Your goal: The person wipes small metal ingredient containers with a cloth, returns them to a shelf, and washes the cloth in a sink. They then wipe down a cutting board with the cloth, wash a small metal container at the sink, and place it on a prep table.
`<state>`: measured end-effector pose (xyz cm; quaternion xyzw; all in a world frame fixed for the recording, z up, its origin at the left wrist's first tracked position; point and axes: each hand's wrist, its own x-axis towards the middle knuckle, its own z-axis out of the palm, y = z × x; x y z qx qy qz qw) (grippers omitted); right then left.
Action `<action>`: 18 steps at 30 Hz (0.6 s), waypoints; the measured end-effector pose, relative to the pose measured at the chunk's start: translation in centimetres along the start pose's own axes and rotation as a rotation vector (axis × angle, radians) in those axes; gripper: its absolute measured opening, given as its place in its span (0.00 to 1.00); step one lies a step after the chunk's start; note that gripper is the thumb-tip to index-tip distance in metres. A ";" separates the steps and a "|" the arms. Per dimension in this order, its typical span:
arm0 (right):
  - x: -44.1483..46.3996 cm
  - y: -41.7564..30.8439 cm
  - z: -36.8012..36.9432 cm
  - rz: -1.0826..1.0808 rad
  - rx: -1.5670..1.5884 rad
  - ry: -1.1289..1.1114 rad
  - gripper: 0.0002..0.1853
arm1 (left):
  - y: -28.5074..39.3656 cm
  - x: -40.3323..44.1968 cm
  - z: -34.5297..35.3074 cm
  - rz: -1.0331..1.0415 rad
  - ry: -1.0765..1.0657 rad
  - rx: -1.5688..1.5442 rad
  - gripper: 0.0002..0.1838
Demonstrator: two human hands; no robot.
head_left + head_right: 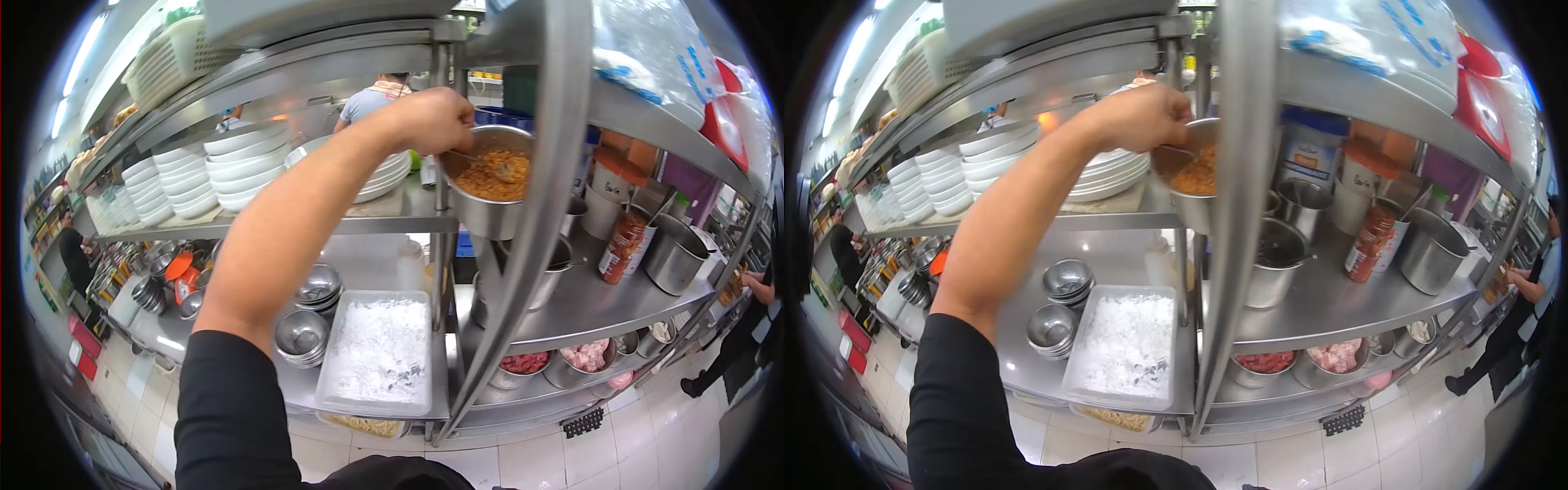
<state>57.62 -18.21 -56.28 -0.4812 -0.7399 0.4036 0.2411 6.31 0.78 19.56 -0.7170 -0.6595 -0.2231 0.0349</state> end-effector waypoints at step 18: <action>14.1 -50.4 26.1 0.299 0.992 -0.711 0.28 | -35.7 -47.5 -6.6 -0.869 -0.001 -0.464 0.04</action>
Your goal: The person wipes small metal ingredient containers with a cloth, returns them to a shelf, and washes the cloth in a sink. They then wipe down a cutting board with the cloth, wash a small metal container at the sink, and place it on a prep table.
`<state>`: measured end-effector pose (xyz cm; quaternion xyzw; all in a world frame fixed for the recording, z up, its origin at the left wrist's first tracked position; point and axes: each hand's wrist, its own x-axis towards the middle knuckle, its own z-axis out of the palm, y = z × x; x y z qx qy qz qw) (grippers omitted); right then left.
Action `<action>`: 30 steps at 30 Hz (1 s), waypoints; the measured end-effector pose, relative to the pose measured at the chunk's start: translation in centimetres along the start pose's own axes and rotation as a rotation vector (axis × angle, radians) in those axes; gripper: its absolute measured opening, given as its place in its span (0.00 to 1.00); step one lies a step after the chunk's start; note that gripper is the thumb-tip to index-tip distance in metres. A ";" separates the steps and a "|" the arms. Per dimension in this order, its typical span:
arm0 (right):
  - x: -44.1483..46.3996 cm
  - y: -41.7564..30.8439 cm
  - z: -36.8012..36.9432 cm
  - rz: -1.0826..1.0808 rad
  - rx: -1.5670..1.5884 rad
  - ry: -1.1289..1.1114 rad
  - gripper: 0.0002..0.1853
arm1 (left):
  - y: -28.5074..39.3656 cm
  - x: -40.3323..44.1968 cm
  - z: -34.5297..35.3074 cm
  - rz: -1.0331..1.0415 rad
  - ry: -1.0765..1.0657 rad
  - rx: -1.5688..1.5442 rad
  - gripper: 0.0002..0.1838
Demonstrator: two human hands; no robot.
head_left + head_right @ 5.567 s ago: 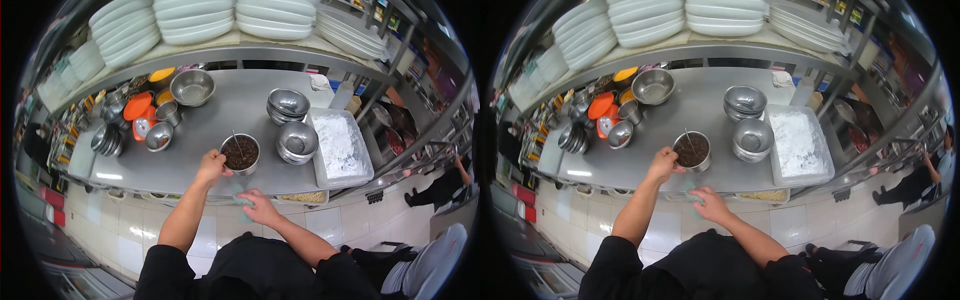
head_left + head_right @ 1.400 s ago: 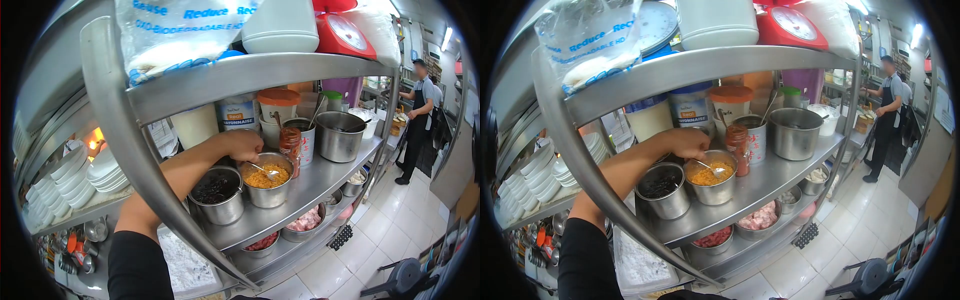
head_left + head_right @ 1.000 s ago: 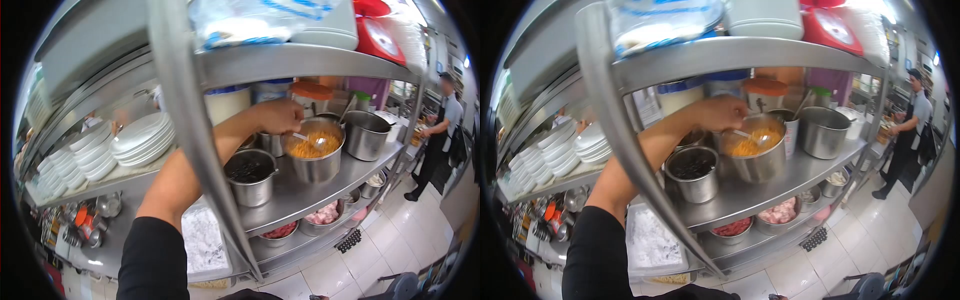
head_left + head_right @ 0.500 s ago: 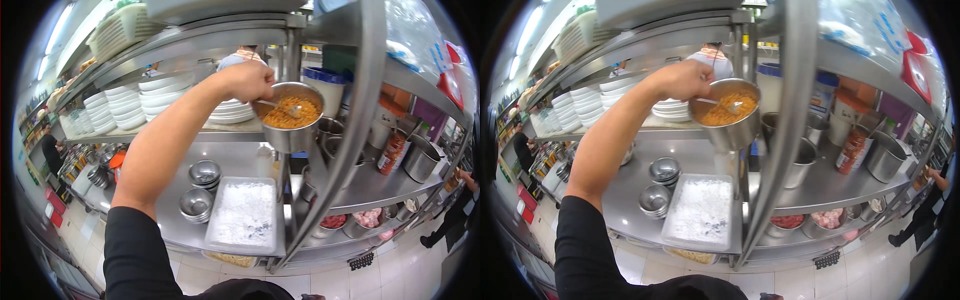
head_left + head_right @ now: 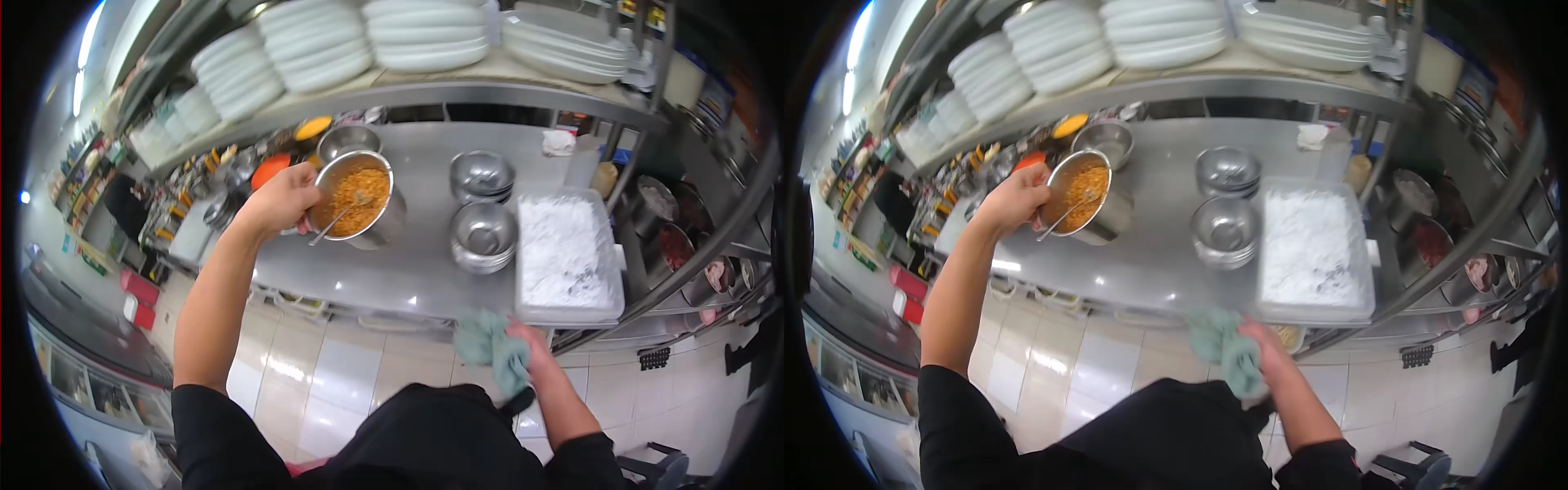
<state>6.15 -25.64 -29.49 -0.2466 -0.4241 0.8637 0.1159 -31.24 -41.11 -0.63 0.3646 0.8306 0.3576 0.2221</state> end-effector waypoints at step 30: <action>27.7 12.3 32.5 0.040 0.098 -0.841 0.24 | -25.9 -11.7 -2.0 -0.448 0.171 -0.654 0.03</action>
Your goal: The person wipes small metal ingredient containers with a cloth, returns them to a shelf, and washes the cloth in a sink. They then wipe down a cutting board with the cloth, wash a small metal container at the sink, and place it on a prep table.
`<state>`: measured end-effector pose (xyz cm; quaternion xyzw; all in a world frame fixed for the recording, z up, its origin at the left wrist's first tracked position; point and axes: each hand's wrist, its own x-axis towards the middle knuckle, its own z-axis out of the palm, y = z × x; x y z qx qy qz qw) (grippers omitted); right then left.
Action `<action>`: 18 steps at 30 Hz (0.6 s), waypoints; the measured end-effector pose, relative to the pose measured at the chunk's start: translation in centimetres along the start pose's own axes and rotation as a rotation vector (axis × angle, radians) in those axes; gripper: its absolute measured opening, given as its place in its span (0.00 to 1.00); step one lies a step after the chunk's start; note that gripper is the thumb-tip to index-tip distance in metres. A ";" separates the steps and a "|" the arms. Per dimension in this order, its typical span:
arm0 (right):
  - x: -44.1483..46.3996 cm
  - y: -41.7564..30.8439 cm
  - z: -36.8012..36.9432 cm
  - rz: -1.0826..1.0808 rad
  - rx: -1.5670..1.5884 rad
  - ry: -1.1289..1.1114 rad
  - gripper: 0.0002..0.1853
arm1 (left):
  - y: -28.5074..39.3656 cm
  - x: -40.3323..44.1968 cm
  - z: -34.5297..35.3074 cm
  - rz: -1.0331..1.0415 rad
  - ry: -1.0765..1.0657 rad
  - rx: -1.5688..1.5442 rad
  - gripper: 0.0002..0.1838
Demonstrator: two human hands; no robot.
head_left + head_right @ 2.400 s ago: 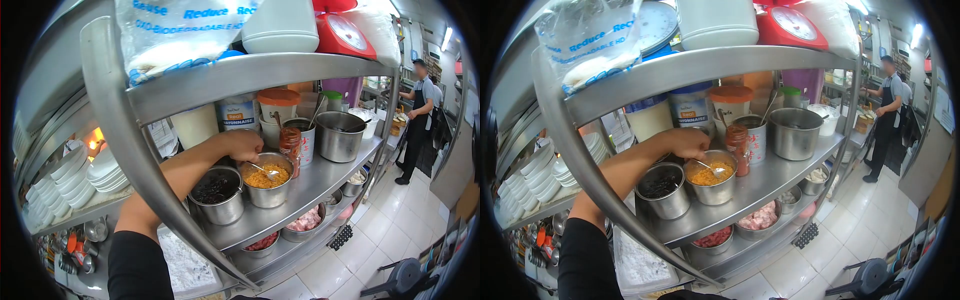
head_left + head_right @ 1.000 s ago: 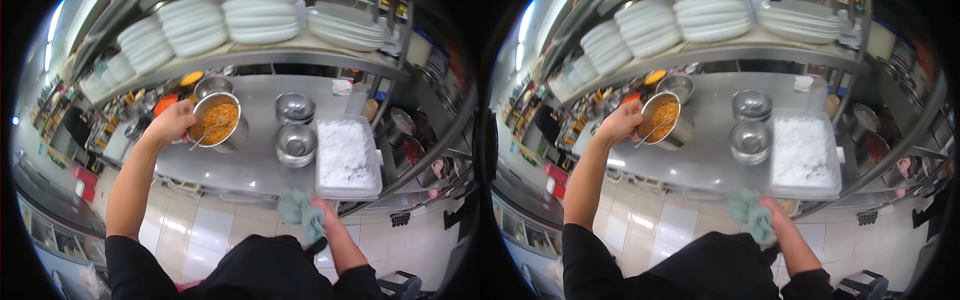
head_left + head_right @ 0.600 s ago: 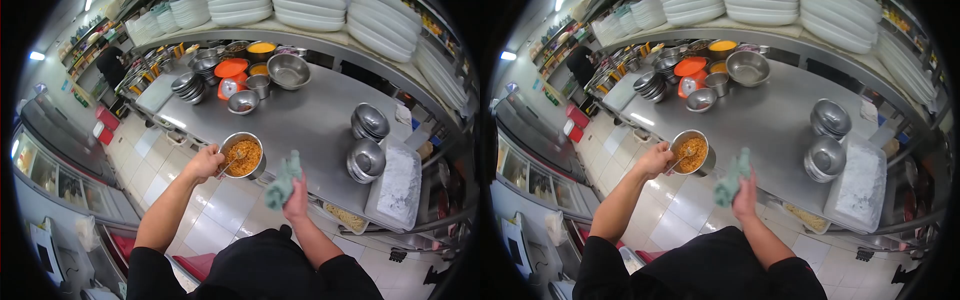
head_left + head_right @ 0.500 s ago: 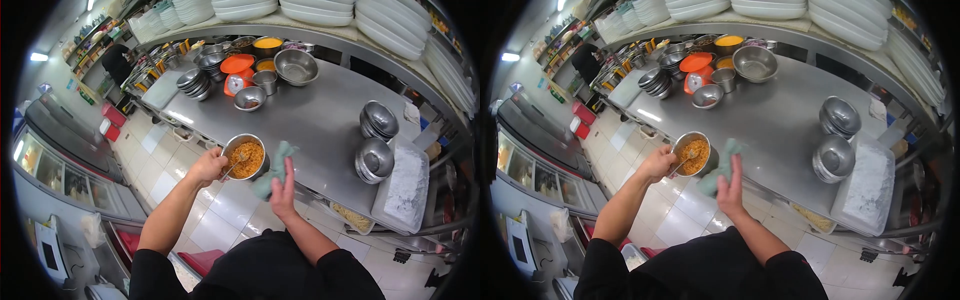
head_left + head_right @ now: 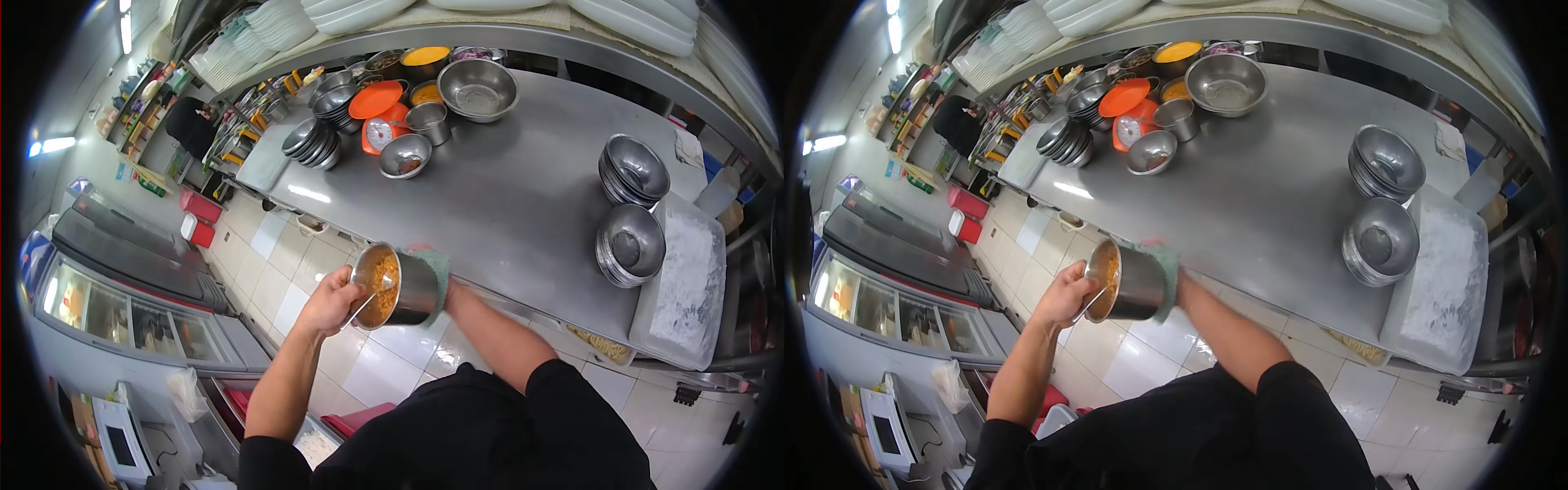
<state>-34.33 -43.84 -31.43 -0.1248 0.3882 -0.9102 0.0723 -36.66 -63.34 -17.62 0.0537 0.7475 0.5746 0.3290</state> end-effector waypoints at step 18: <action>-18.9 -8.5 -1.6 0.221 0.188 0.891 0.23 | -1.5 13.9 5.4 -0.023 0.032 0.256 0.07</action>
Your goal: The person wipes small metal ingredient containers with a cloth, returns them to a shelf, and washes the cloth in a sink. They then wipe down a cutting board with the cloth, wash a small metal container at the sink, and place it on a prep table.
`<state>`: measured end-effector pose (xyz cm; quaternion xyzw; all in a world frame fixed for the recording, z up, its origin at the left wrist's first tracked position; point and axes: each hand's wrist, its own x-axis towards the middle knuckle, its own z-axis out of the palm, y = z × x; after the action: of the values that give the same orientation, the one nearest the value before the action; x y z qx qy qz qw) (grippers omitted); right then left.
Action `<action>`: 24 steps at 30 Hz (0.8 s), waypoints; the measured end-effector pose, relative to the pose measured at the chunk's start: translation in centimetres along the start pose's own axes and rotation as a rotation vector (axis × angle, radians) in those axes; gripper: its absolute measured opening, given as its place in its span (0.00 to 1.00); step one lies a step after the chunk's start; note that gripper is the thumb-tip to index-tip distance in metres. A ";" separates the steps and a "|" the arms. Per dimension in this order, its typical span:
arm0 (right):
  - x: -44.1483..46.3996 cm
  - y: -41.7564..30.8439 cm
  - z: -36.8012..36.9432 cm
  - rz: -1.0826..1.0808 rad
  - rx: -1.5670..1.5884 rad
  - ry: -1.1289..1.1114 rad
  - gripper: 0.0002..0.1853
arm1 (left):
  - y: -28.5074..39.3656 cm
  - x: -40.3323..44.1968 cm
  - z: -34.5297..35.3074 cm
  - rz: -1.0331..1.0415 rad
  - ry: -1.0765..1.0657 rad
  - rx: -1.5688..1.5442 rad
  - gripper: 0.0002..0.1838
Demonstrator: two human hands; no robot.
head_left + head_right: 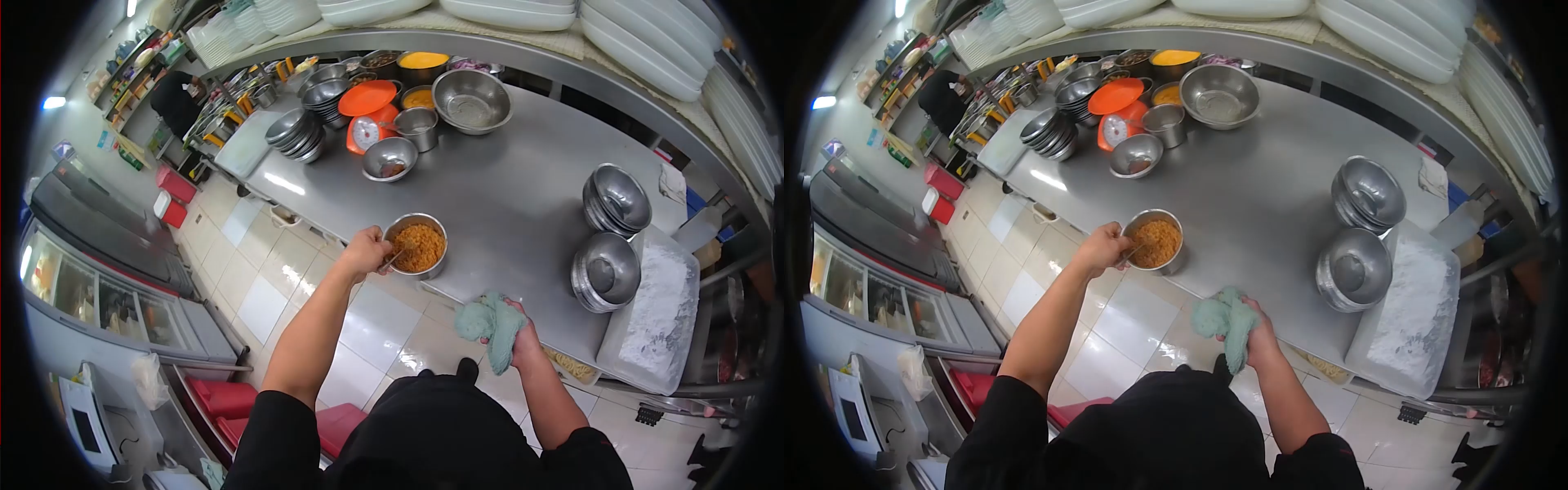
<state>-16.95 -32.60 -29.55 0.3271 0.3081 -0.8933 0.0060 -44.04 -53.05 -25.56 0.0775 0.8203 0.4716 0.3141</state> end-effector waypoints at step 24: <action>12.3 -10.4 13.5 -0.938 -2.366 -0.410 0.24 | 0.2 9.1 0.5 0.515 -0.341 0.225 0.08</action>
<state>-36.66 -29.36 -23.05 -0.1583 0.9866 -0.0289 0.0250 -50.96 -48.77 -29.61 0.3943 0.7563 0.4223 0.3070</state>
